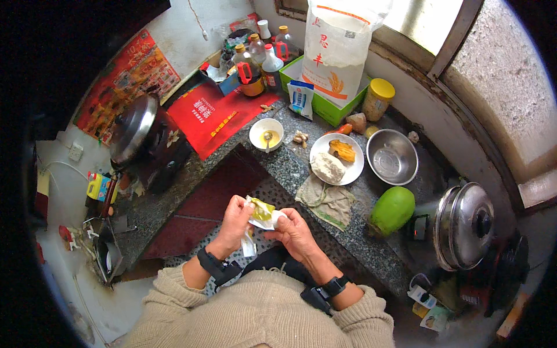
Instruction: The person stores a plastic bag in the refrigerator, then returns to the kitchen to wash a bowl and chopsticks in the sink using a sponge and running water.
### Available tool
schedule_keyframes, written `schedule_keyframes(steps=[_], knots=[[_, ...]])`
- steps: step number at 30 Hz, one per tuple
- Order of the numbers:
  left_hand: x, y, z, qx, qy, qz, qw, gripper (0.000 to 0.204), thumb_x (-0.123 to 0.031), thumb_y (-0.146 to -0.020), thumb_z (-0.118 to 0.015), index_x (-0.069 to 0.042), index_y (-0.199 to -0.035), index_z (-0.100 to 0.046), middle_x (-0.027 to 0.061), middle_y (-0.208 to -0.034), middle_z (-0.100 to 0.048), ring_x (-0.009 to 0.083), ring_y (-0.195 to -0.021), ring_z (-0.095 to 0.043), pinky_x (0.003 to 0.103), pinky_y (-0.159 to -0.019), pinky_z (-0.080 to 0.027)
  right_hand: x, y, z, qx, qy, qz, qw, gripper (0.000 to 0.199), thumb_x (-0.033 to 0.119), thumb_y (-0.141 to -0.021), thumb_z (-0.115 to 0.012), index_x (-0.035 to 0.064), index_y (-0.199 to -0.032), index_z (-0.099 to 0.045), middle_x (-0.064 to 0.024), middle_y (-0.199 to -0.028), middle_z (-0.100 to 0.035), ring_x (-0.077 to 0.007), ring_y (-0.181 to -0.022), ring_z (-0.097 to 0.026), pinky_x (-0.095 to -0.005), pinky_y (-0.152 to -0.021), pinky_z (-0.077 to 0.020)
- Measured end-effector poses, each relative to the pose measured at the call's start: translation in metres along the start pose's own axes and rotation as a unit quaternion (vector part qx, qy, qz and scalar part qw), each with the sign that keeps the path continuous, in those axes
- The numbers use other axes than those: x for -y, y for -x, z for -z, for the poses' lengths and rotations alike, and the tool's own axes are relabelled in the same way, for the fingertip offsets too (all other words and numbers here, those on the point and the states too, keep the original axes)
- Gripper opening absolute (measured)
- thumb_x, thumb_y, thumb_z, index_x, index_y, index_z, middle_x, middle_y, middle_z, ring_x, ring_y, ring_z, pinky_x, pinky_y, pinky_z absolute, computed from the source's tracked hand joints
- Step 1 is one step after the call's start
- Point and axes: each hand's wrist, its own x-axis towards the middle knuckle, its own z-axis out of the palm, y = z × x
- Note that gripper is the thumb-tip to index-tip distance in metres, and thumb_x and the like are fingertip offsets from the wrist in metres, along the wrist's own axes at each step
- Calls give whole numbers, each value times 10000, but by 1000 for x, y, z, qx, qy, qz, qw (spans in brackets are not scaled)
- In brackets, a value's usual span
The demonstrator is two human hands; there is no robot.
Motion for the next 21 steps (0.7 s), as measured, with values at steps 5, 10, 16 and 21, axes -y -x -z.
schedule_keyframes(steps=[5, 10, 16, 21], knots=[[3, -14, 13, -60, 113, 32, 991, 108, -190, -963, -482, -135, -1033, -422, 56, -923, -611, 103, -688, -599, 201, -471, -439, 15, 8, 13, -35, -30, 23, 999, 370, 235, -899, -635, 49, -1150, -438, -154, -1147, -577, -292, -1064, -599, -417, -880, -536], [7, -9, 59, -99, 188, 35, 976, 163, -179, -973, -474, -118, -1125, -472, 75, -977, -631, 165, -806, -649, 280, -598, -520, 13, 6, 5, -44, -7, -4, 999, 372, 275, -923, -589, 99, -1216, -441, -173, -1142, -581, -325, -1060, -598, -450, -889, -519], [1, 27, 137, -213, 267, -12, 940, 176, -262, -975, -505, -115, -1070, -524, 52, -946, -636, 160, -798, -642, 285, -606, -517, -26, -30, -41, 39, -19, -125, 991, 286, 137, -897, -554, 102, -1170, -479, -154, -1080, -583, -315, -1031, -591, -483, -894, -509], [17, 88, 235, -274, 334, -67, 899, 268, -394, -941, -551, -143, -1032, -536, 32, -911, -641, 147, -725, -618, 273, -522, -461, -105, -57, -111, 100, 69, -264, 957, 237, 230, -906, -587, 125, -1106, -514, -111, -1063, -578, -286, -989, -583, -422, -794, -513]])
